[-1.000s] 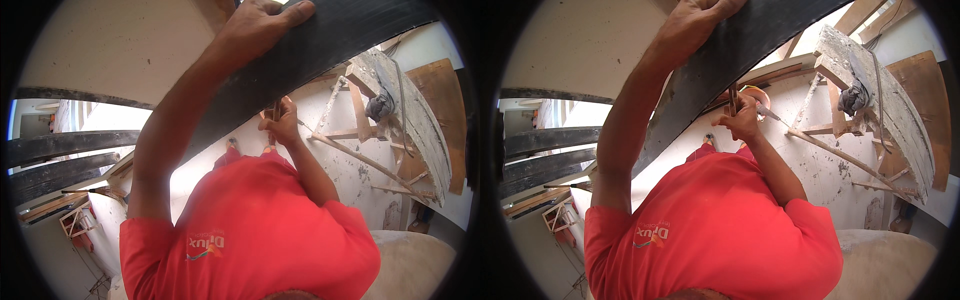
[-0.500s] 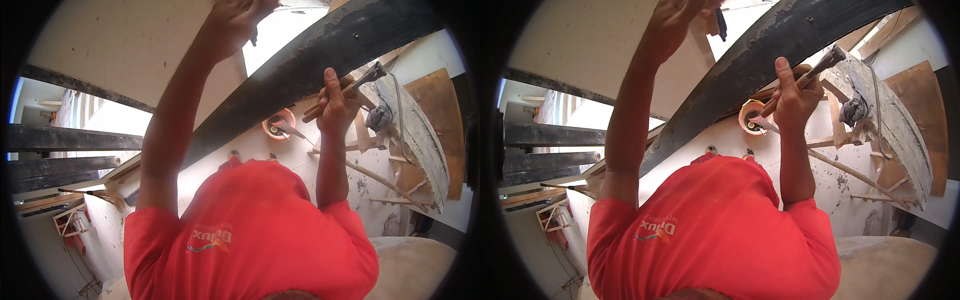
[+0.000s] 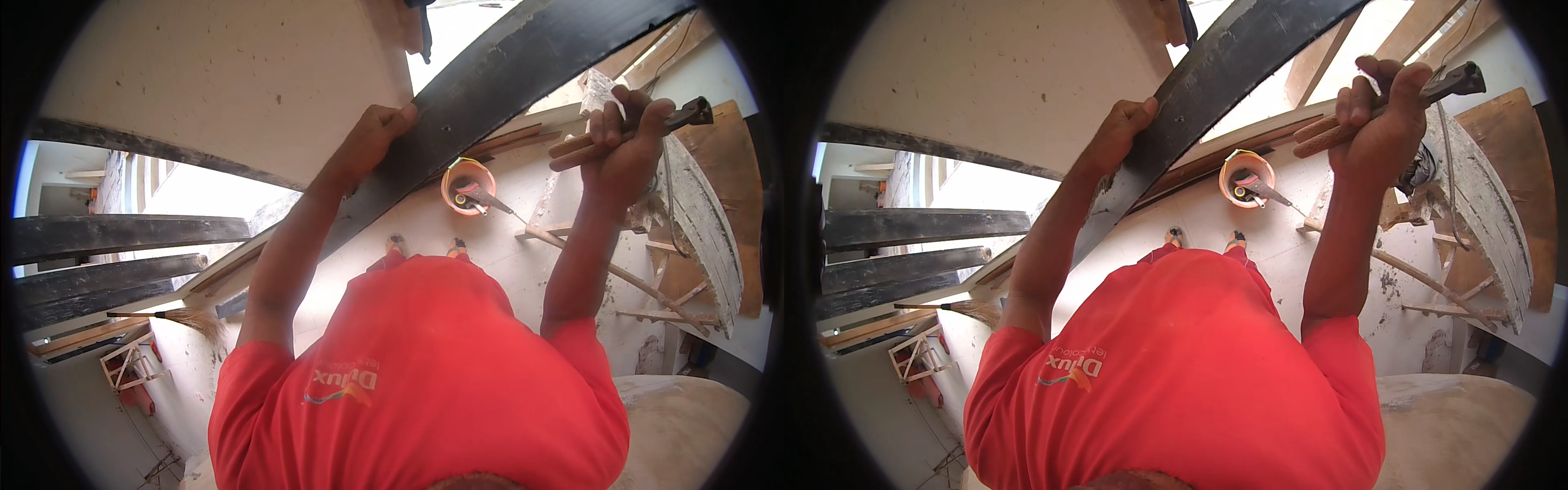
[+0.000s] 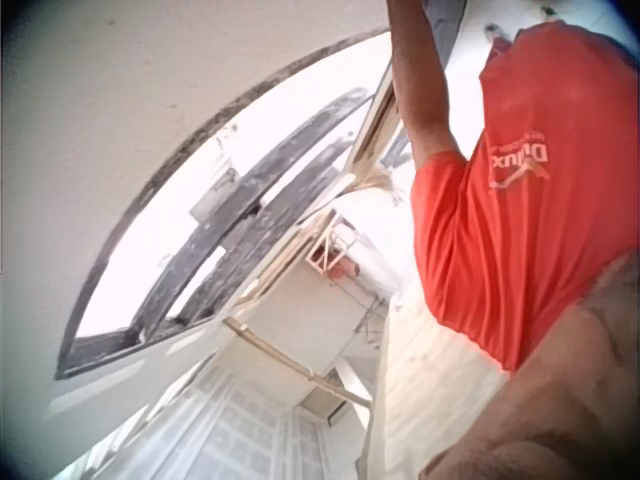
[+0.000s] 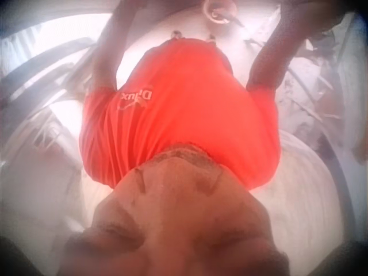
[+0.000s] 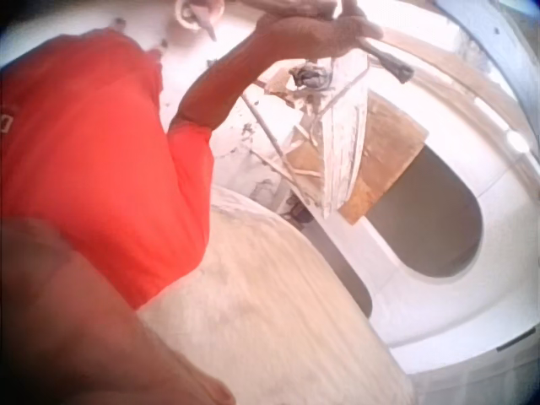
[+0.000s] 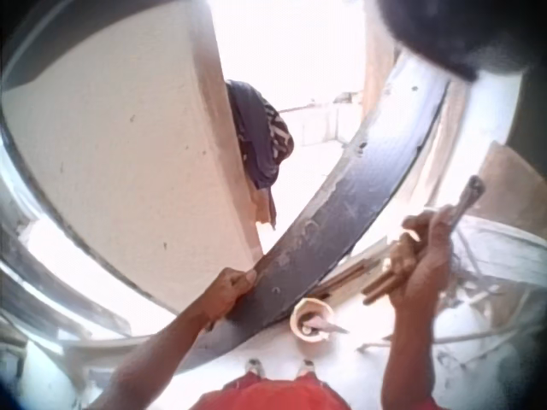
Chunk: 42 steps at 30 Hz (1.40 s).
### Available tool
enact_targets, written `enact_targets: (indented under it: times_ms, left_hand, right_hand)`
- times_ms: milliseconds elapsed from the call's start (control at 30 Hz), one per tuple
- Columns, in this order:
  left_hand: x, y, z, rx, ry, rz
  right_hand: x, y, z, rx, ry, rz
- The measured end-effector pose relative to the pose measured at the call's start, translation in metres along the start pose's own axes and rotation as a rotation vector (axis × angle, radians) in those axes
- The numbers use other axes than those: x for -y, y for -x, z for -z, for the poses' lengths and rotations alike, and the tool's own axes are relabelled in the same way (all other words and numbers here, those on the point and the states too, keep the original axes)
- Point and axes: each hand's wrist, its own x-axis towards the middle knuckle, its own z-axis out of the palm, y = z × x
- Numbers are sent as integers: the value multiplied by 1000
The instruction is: The person uses a hand tool to smooth a curved plaster wall, then picks up a long wooden plank and cleans its surface with a small hand scraper while standing near a staircase.
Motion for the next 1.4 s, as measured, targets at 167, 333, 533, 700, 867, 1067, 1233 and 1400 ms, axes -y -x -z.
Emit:
enact_targets:
  times_ms: [167, 333, 533, 700, 867, 1067, 1233, 1400]
  left_hand:
    - [-39, -15, 22, 98, 152, 17]
    - [-53, -43, 12, 129, 85, -21]
    - [-58, -77, -54, 156, -32, -159]
    - [-67, -114, -103, 126, -66, -247]
    - [-69, -128, -141, 135, -48, -284]
    - [-65, -130, -156, 125, -93, -312]
    - [-59, -137, -148, 114, -70, -311]
    - [-67, -131, -142, 87, -127, -382]
  right_hand:
    - [-70, 102, 34, 167, 269, -257]
    - [-74, 167, 62, 530, 697, -301]
    - [-29, 165, 54, 845, 916, -341]
    - [-23, 185, 48, 934, 1279, -152]
    - [-43, 187, 29, 916, 1599, 64]
    - [-40, 168, 29, 777, 1775, -92]
    - [-15, 178, 34, 481, 1504, -153]
    - [-28, 193, 18, 638, 1604, -70]
